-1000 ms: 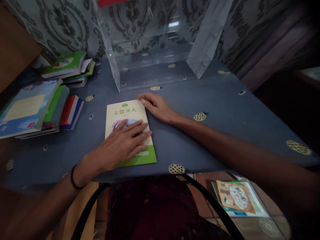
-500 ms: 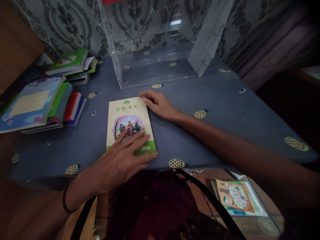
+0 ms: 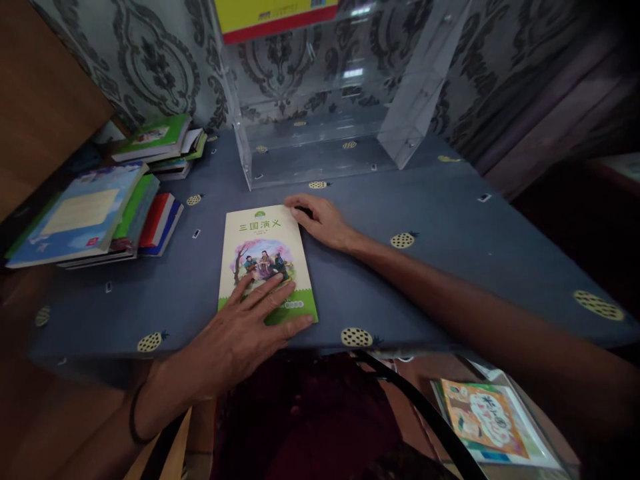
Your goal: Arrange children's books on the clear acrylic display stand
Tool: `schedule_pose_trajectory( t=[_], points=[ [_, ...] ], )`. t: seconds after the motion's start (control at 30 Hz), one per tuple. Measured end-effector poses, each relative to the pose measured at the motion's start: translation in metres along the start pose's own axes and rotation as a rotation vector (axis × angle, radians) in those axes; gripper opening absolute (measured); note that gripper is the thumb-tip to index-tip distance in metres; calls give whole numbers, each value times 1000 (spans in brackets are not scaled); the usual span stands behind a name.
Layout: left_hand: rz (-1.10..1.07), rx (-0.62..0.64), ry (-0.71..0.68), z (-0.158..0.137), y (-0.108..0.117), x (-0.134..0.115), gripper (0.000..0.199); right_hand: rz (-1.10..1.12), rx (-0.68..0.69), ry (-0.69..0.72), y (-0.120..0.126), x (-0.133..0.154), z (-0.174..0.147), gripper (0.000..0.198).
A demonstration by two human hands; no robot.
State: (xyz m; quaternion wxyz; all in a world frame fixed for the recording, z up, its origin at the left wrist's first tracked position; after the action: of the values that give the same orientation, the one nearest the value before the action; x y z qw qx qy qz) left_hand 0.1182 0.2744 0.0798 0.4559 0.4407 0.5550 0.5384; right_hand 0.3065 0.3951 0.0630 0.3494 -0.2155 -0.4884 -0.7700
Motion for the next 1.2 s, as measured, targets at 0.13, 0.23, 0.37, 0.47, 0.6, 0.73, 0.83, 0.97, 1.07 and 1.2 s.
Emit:
schedule_pose_trajectory(
  t=[0.13,0.23,0.37,0.47,0.6,0.73,0.83,0.97,1.07,1.2],
  points=[
    [39,-42,53,-8,-6,16,60,-11,-1,-3,2,2,0,35],
    [52,-67,68,-15,-5,29,61,-47,-33,-34,7,1,1,32],
    [93,-48,111,-29,-1,60,49,-128,-127,-101,24,-3,-1,29],
    [132,-51,215,-44,6,92,41,-155,-185,-148,37,-6,-7,27],
    [144,-72,361,-57,16,120,47,-197,-214,-181,44,-3,-16,31],
    [118,-118,432,-41,21,118,47,-304,-170,-40,29,30,-15,29],
    [50,-192,465,-15,19,108,45,-242,75,200,-15,74,-11,39],
    [-20,-254,483,8,5,100,53,-73,364,309,-62,111,-15,58],
    [-23,-264,490,11,-5,99,56,-42,425,261,-75,108,-12,69],
    [27,-252,488,9,-9,99,57,-160,415,193,-73,76,-1,69]
  ],
)
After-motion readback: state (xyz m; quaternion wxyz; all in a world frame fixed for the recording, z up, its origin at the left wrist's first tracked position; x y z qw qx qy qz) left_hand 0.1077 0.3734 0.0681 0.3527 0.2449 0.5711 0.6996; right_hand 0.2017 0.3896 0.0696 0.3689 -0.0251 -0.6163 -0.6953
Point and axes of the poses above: each hand's wrist, its own z-axis towards the middle knuckle, its own y-axis out of the back of the hand, x = y × z, the point moved 10 cm from there along z, towards the middle knuckle, and after that the axes turned 4 degrees about y, right-handed, at the moved point
